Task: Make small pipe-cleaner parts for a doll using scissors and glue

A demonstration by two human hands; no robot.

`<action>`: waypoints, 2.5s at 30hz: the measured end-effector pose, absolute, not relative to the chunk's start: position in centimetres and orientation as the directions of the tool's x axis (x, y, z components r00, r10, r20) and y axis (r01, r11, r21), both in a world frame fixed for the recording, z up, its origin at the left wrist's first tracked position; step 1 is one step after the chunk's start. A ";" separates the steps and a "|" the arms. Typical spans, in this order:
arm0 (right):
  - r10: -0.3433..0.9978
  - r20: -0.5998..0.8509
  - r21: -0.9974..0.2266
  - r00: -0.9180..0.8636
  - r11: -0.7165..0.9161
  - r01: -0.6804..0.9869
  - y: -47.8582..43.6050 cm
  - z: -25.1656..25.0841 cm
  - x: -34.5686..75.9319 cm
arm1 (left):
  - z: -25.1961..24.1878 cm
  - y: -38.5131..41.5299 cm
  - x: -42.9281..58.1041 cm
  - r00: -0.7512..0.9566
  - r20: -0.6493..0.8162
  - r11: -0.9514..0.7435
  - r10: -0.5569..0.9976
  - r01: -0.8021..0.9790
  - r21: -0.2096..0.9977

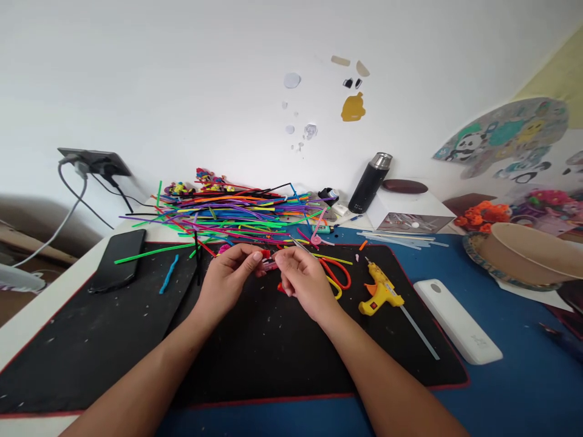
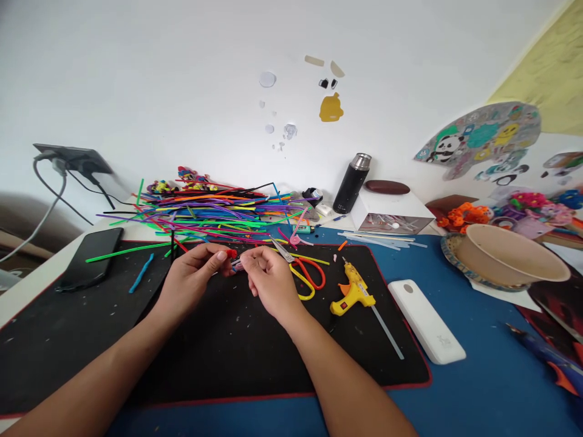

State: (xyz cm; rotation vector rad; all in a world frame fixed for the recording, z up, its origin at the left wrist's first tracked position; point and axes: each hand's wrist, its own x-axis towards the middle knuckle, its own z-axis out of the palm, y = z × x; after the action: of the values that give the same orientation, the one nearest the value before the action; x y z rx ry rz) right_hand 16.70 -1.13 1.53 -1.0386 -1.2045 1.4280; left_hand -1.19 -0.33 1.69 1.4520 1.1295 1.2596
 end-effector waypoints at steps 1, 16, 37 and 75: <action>0.984 -0.013 -0.990 -0.175 -0.037 -0.137 -1.2 1.5 16.7 | 1.7 -0.4 -1.1 0.071 0.189 -0.195 0.979 0.082 0.977; 0.991 0.044 -0.997 -0.124 0.035 -0.072 -1.1 0.9 16.7 | 1.3 -0.6 -0.7 0.198 0.070 -0.054 0.978 -0.086 0.995; 0.968 -0.082 -0.954 -0.236 -0.145 -0.262 -1.2 0.7 16.4 | 1.6 -0.3 -0.6 0.293 -0.069 0.160 0.953 -0.300 0.940; 0.961 -0.125 -0.909 -0.246 -0.211 -0.361 -1.2 1.0 16.4 | 1.2 0.0 -0.8 0.319 -0.057 0.195 0.946 -0.421 0.886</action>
State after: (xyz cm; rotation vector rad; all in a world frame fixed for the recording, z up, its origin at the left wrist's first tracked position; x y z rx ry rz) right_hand 16.37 -1.18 1.00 -0.9156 -0.9715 1.6576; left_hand -0.84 0.01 1.19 0.9060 0.7173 1.0822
